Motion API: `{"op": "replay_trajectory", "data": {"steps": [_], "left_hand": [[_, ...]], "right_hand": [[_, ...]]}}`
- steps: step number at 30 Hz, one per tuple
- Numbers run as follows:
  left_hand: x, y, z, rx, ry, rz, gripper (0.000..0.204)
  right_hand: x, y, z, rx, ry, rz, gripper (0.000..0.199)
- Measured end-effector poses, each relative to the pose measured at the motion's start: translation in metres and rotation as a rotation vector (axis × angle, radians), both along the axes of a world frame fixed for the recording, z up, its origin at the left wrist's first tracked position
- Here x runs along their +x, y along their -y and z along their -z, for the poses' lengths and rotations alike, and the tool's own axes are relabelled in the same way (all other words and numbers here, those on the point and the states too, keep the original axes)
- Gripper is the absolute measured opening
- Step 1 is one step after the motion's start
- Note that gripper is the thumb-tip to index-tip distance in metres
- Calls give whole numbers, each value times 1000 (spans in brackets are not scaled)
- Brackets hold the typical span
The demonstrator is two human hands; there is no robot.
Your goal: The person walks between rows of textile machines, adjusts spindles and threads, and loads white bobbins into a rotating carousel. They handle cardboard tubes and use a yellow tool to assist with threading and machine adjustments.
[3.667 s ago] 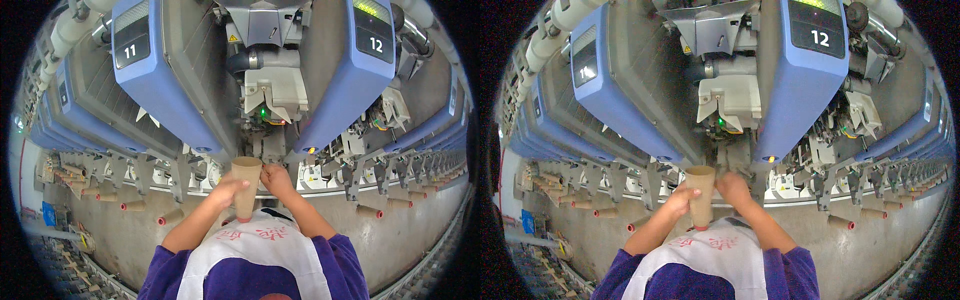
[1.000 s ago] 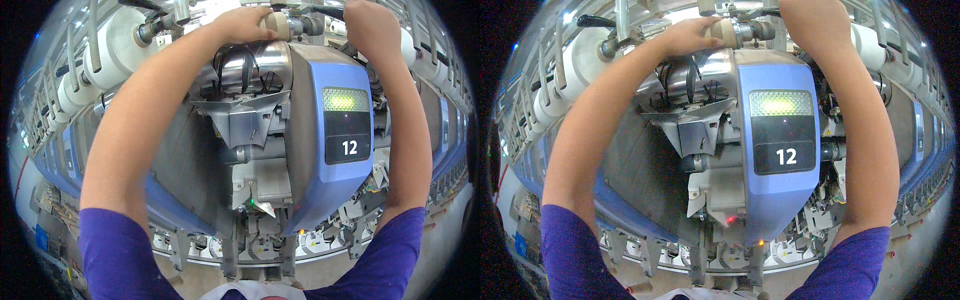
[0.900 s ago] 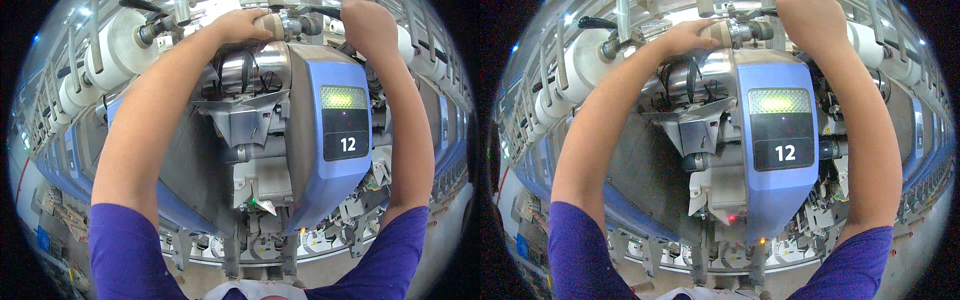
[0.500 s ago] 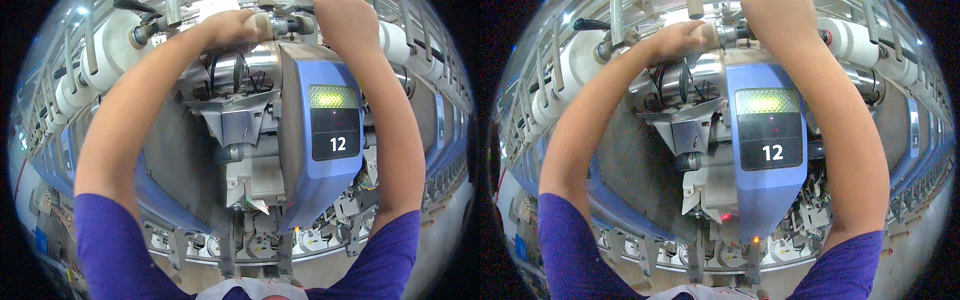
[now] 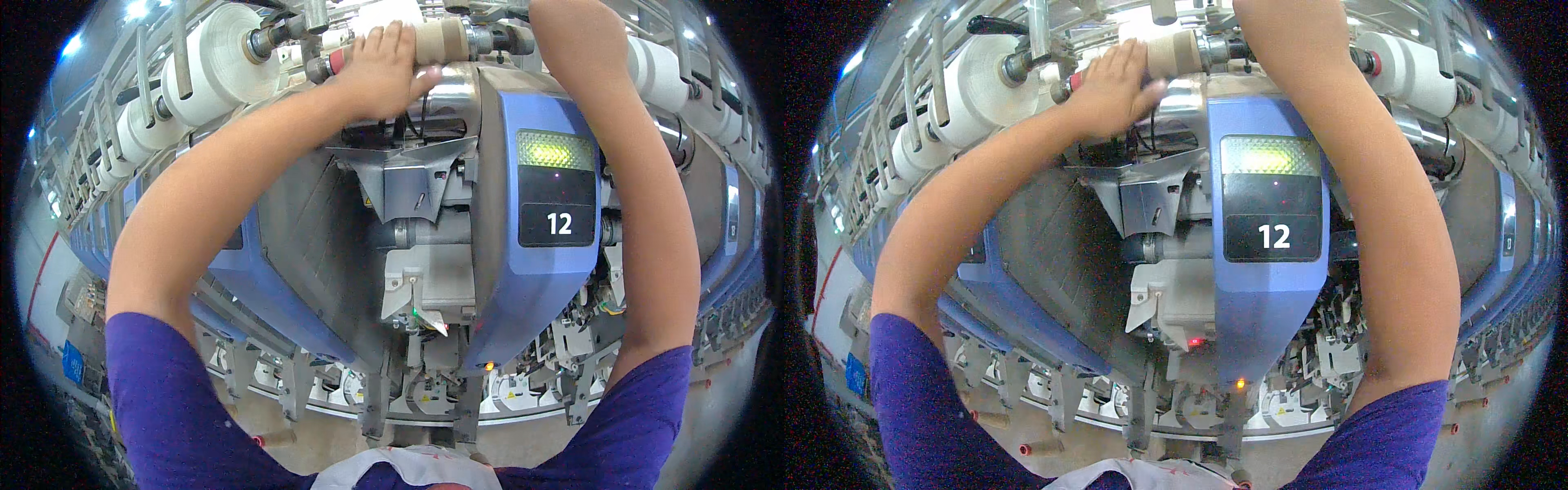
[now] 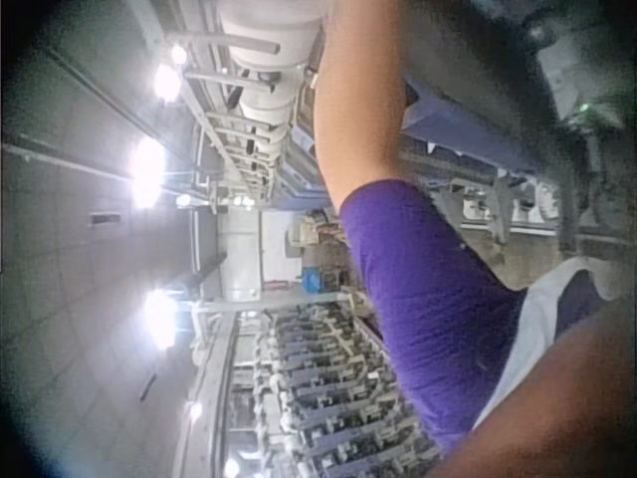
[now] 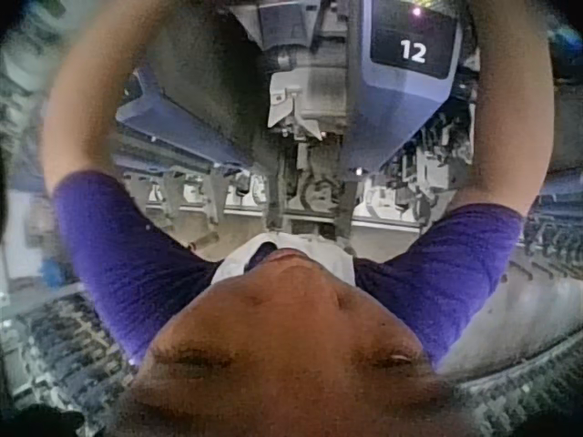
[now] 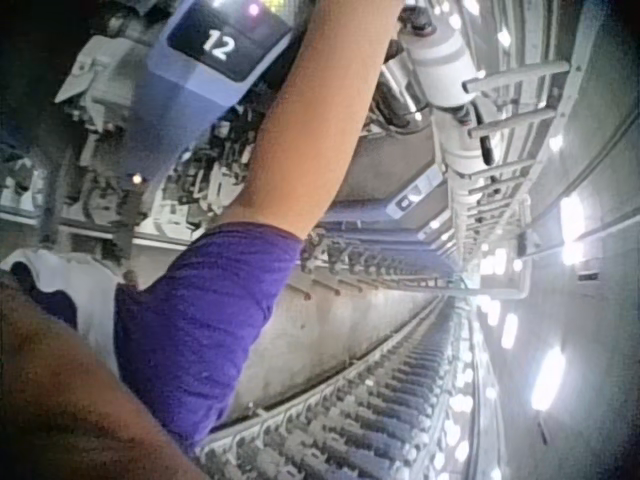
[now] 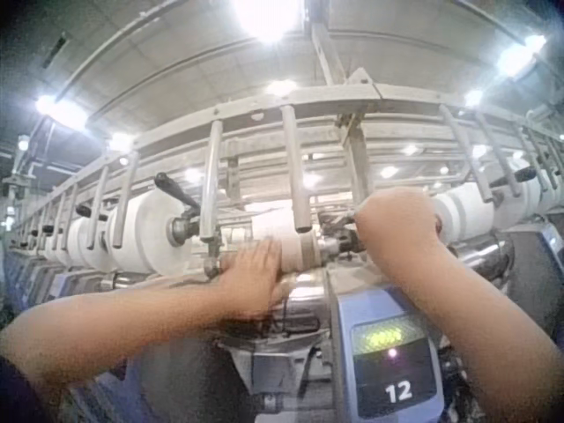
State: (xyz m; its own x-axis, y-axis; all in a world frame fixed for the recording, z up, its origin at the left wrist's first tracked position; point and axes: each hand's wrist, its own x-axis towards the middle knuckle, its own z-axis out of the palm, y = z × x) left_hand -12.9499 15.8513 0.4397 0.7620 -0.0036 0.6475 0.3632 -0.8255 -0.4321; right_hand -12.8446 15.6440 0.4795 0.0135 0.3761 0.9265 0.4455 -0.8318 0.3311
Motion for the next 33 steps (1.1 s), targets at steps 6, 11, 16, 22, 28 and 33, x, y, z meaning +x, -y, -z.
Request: {"op": "replay_trajectory", "data": {"steps": [6,11,16,22,28,33], "left_hand": [[-29,4,13,50,-73,114,73],[-30,-4,-7,-189,-76,-130,76],[-81,23,27,-96,-243,-10,74],[-186,100,138,-59,-751,344,69],[-298,124,306,-750,-840,483,48],[-370,136,388,-1107,-747,25,46]], "right_hand": [[-3,1,-1,-51,-50,68,10],[-5,7,2,-58,145,-99,6],[-2,5,0,-58,154,-43,7],[-8,19,2,-102,-109,-133,17],[-70,95,111,199,-271,-844,23],[-130,133,292,-107,-741,-785,20]]}}
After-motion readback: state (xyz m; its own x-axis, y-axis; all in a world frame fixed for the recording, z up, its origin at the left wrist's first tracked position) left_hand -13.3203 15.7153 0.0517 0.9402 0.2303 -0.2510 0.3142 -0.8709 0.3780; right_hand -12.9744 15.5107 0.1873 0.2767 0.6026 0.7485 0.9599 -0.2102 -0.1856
